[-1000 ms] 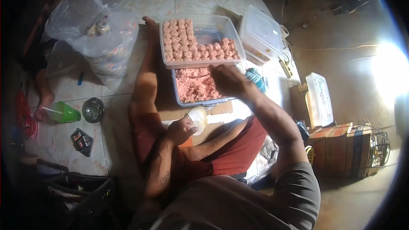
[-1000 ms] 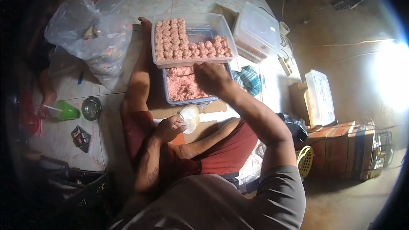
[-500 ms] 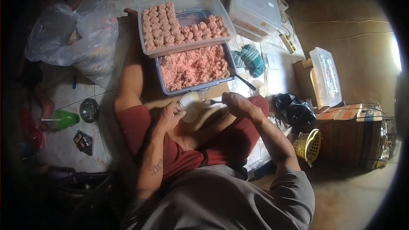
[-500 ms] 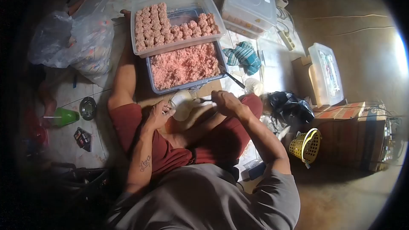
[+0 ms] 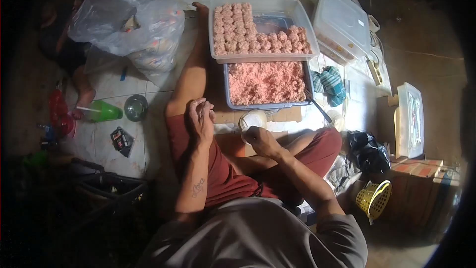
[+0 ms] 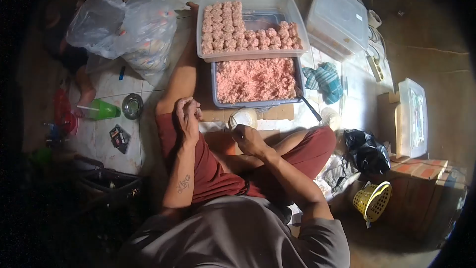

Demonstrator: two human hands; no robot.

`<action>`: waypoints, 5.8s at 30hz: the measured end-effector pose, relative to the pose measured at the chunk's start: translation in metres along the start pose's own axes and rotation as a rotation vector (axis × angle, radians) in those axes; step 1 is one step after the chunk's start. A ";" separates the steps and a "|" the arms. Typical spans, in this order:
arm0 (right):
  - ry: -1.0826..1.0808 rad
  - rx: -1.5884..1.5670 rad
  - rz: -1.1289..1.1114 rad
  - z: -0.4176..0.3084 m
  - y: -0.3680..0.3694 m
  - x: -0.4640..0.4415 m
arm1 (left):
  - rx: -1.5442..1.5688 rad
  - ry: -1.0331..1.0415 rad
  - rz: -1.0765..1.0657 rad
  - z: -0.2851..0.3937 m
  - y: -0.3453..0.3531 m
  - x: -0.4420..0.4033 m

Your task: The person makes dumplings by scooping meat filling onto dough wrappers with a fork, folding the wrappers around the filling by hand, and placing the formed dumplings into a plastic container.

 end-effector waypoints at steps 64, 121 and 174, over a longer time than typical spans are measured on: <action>0.534 0.262 0.550 0.222 -0.254 0.056 | -0.834 -0.048 -0.598 -0.084 0.048 0.037; 0.051 1.605 -0.080 -0.044 -0.253 -0.083 | -0.636 -0.105 -0.886 -0.079 0.068 0.062; -0.409 1.054 0.468 -0.073 -0.164 -0.010 | 1.007 -0.985 -0.712 -0.081 0.074 0.084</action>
Point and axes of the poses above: each hand's wrist, its own x-axis away from the middle knuckle, its own y-axis out of the palm, z = x × y, the point moved 7 cm from there along -x, towards the middle knuckle, and after that the axes turned 7 degrees about x, right-handed, at the moved point
